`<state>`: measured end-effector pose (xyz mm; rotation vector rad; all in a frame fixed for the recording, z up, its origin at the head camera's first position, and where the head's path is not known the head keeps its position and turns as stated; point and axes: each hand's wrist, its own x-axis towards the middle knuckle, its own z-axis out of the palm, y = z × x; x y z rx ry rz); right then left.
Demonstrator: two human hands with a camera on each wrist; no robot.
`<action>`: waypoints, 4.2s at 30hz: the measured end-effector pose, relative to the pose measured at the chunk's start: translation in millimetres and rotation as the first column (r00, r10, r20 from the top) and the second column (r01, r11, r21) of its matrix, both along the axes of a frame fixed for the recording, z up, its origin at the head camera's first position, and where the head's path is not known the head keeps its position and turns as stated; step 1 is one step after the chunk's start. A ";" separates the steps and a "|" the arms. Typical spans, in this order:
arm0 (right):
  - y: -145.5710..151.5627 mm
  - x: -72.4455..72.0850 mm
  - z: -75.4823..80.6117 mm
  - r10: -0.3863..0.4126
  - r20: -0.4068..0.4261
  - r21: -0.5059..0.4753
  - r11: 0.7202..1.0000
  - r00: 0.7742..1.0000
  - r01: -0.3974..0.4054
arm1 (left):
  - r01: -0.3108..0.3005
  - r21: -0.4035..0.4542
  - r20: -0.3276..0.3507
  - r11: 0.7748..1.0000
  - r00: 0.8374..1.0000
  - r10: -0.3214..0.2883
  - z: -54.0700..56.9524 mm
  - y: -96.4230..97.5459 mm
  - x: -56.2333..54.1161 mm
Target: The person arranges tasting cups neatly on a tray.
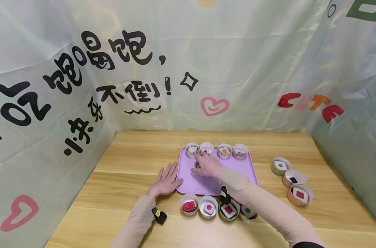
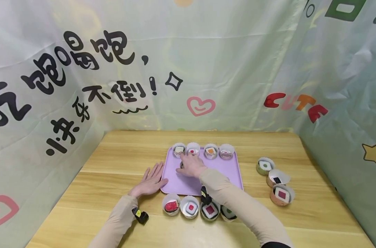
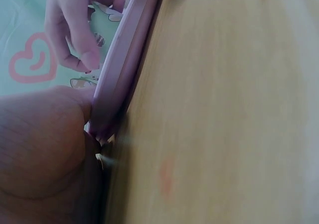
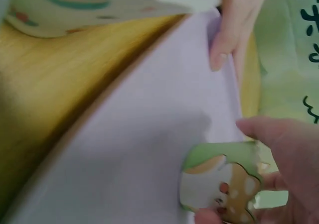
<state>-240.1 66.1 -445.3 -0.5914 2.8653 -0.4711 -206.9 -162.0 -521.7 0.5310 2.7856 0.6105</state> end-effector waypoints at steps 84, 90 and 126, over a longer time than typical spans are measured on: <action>2.4 -15.8 -0.5 0.143 -0.080 -0.153 0.976 0.987 -0.154 | -0.004 0.015 -0.010 1.000 1.000 0.004 -0.2 0.2 0.5; 0.4 -16.9 0.0 0.139 -0.097 -0.160 0.975 0.986 -0.154 | -0.001 0.017 -0.012 1.000 1.000 0.001 -0.1 -0.1 0.2; -1.3 -15.9 -0.4 0.138 -0.106 -0.150 0.977 0.985 -0.152 | 0.003 0.018 -0.014 1.000 1.000 -0.003 -1.5 0.1 0.4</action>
